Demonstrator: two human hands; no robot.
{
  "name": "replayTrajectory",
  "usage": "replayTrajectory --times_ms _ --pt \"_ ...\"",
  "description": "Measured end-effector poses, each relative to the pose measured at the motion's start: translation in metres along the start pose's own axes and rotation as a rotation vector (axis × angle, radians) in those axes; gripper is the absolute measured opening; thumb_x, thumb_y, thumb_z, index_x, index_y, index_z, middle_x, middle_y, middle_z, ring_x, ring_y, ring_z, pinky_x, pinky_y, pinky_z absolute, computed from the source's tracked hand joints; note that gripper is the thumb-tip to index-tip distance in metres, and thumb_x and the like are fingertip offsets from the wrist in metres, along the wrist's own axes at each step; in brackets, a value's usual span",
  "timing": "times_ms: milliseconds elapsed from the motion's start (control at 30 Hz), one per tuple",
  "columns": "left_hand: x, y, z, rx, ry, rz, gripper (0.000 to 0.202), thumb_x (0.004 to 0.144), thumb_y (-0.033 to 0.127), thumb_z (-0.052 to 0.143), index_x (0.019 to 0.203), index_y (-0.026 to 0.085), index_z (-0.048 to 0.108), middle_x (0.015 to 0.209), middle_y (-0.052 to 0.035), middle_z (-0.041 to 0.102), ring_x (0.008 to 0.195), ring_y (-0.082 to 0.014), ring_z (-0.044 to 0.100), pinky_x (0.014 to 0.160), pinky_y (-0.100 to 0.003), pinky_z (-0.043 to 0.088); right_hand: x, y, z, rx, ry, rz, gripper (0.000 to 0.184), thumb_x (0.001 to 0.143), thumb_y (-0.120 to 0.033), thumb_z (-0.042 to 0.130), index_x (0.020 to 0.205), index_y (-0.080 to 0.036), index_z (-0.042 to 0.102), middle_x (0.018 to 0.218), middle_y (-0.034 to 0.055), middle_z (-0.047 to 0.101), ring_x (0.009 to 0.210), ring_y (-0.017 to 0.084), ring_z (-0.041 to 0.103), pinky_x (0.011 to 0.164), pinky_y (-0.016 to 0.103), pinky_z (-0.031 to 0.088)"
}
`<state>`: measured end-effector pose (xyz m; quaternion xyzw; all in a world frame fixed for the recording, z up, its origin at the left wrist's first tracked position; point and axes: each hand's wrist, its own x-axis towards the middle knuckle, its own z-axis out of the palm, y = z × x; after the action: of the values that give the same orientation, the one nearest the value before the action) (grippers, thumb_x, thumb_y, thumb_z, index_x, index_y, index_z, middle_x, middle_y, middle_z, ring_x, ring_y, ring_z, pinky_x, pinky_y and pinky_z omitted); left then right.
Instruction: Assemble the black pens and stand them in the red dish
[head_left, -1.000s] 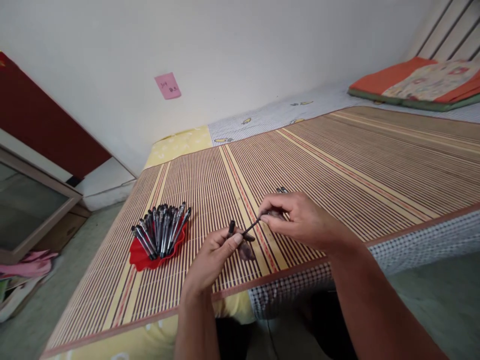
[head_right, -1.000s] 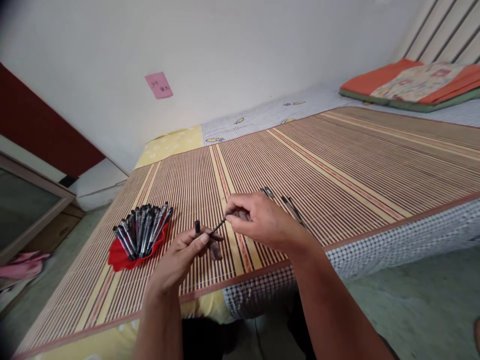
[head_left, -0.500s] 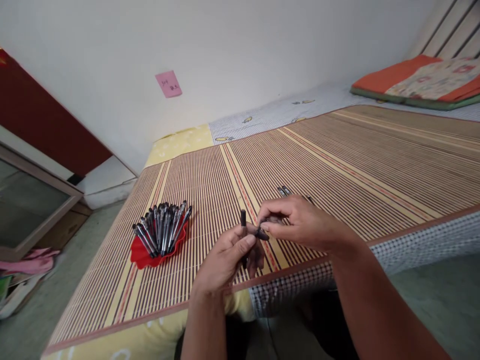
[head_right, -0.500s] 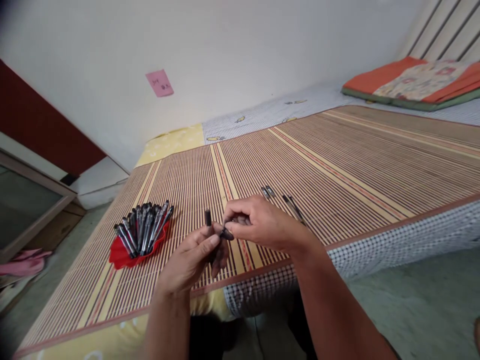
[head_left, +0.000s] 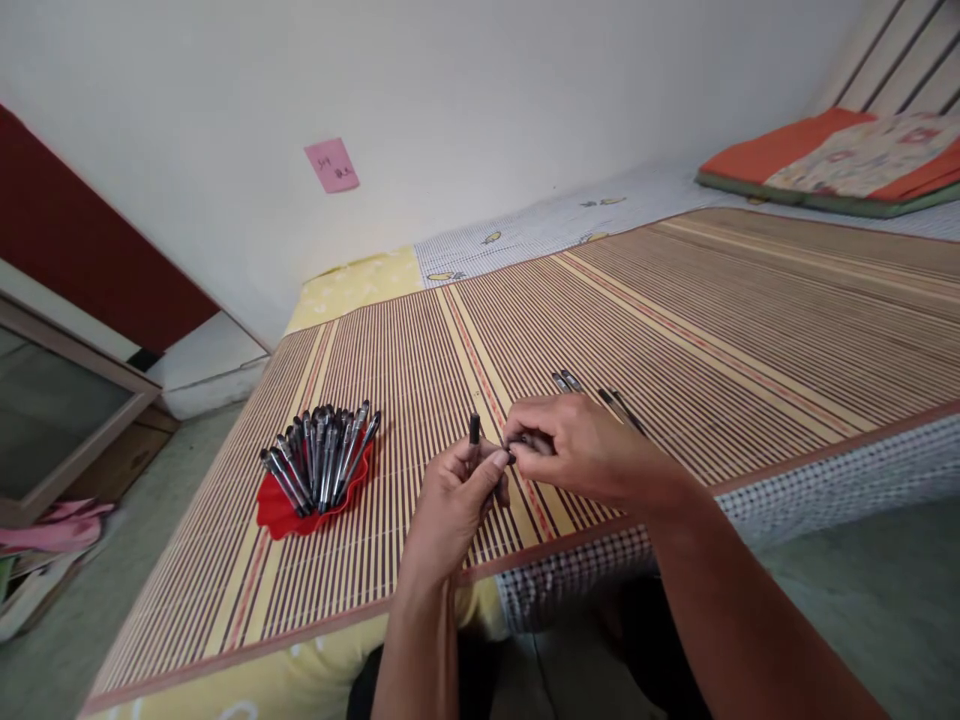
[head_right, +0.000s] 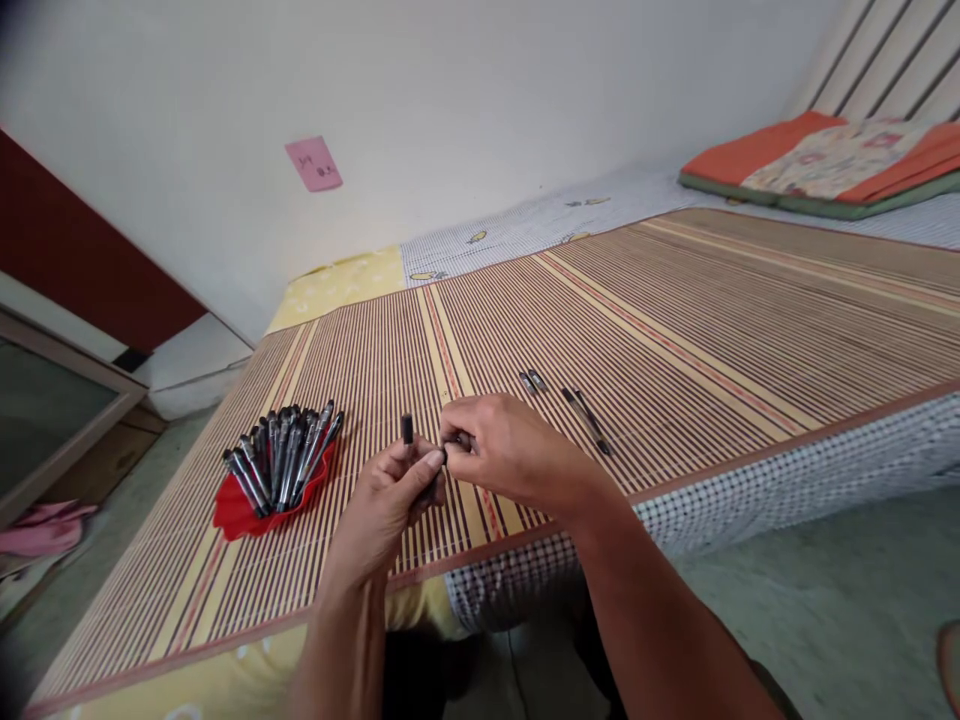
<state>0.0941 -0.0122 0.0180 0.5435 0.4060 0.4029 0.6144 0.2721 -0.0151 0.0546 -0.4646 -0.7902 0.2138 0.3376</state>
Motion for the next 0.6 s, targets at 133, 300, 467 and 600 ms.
replayTrajectory --times_ms 133,300,467,600 --pt "-0.001 0.001 0.001 0.099 0.026 0.118 0.023 0.089 0.037 0.065 0.078 0.017 0.062 0.066 0.0026 0.054 0.061 -0.0094 0.049 0.055 -0.020 0.036 0.000 -0.002 0.001 -0.064 0.028 -0.009 0.010 0.076 -0.010 0.054 0.070 -0.018 0.057 0.068 -0.0030 0.057 0.062 0.010 0.048 0.057 0.025 0.031" --pt "-0.003 0.006 0.006 0.188 0.040 0.221 0.021 0.091 0.032 0.062 0.076 0.018 0.061 0.067 0.0037 0.053 0.064 -0.0105 0.049 0.061 -0.022 0.039 0.001 -0.001 0.011 -0.157 0.091 -0.058 0.009 0.077 -0.010 0.054 0.074 -0.018 0.056 0.073 -0.0011 0.059 0.065 0.012 0.050 0.061 0.026 0.033" --pt "-0.005 0.008 0.000 0.256 0.105 0.227 0.021 0.092 0.030 0.061 0.075 0.018 0.058 0.067 0.0034 0.052 0.065 -0.0116 0.050 0.061 -0.023 0.040 0.000 0.006 0.007 -0.266 0.205 -0.071 0.010 0.080 -0.009 0.054 0.076 -0.018 0.058 0.076 0.0022 0.061 0.068 0.014 0.053 0.064 0.029 0.036" --pt "-0.009 0.009 -0.005 0.265 0.134 0.217 0.019 0.091 0.030 0.062 0.076 0.019 0.058 0.066 0.0036 0.052 0.064 -0.0116 0.050 0.061 -0.023 0.040 -0.004 0.007 -0.009 -0.114 0.317 0.026 0.009 0.086 -0.015 0.057 0.082 -0.018 0.064 0.074 0.0009 0.064 0.066 0.013 0.055 0.062 0.027 0.038"
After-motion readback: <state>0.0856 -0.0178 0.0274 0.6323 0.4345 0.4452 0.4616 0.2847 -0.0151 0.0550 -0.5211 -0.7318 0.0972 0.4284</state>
